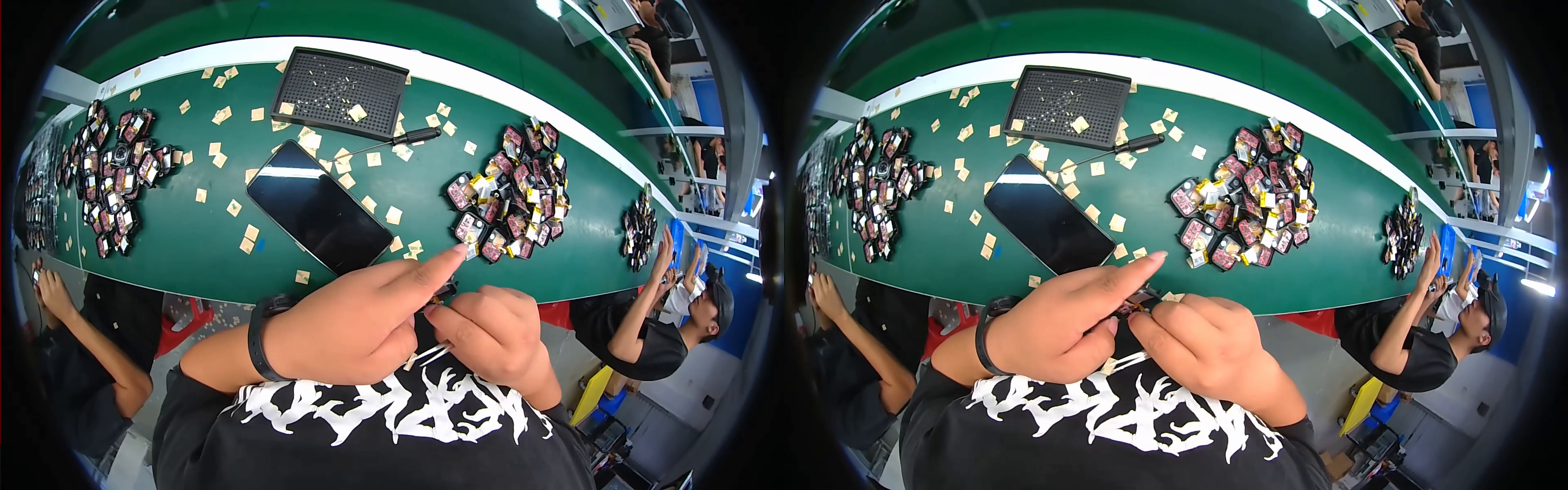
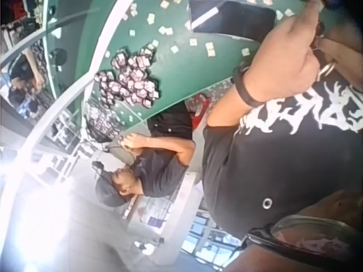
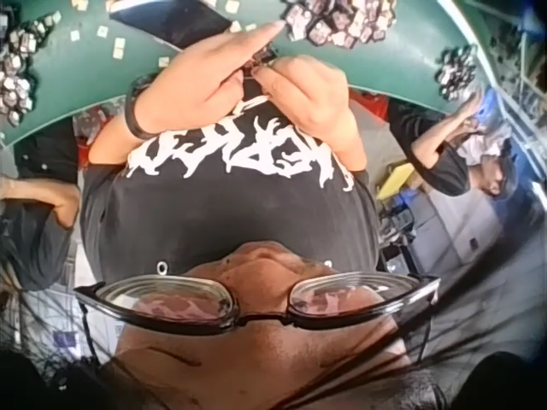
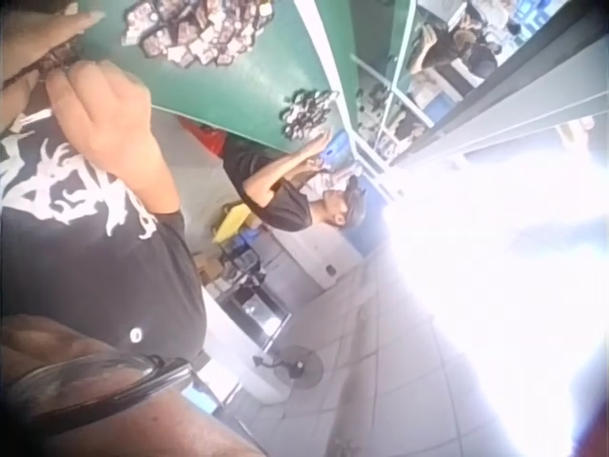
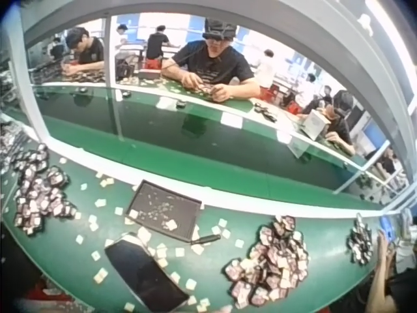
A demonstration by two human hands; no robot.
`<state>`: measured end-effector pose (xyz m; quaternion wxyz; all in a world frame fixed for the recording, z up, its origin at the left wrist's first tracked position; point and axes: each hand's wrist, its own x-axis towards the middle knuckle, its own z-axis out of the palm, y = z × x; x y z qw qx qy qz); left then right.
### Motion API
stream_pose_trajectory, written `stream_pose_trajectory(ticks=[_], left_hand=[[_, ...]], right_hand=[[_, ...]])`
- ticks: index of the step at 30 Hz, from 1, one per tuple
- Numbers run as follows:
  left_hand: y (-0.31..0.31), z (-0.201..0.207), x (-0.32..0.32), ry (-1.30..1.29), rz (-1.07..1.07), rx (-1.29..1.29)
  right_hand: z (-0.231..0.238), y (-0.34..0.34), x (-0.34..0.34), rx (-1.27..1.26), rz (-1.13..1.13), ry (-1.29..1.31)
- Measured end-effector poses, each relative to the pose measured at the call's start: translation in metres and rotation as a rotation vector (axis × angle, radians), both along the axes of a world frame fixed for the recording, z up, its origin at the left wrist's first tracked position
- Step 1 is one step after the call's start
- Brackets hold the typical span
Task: Assembling small electronic modules by attaching adhesive covers and connecting delicate ribbon cables.
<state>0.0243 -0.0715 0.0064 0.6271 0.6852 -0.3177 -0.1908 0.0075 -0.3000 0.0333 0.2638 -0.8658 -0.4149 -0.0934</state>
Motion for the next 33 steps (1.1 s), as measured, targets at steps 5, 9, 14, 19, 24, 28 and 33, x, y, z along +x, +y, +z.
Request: stream_pose_trajectory(ticks=[5,9,14,19,24,28,33], left_hand=[[0.005,0.000,-0.001,-0.022,-0.092,0.065],[0.008,0.001,-0.001,-0.031,-0.122,0.111],[0.008,-0.007,-0.004,-0.031,-0.103,0.094],[0.011,-0.014,-0.007,0.005,-0.082,0.071],[0.021,-0.004,-0.003,0.118,0.027,0.109],[0.046,-0.015,-0.016,0.387,0.427,-0.001],[0.109,-0.042,-0.027,0.274,1.009,0.159]], right_hand=[[-0.002,0.004,0.000,-0.077,0.010,0.044],[-0.003,0.007,-0.004,-0.112,0.006,0.027],[-0.002,0.008,-0.006,-0.138,0.020,0.090],[-0.001,0.013,-0.002,-0.151,0.081,0.181],[-0.003,0.023,0.009,-0.163,0.135,0.222],[-0.001,0.004,0.027,0.062,-0.002,0.257],[-0.008,-0.004,0.059,-0.105,-0.467,0.164]])
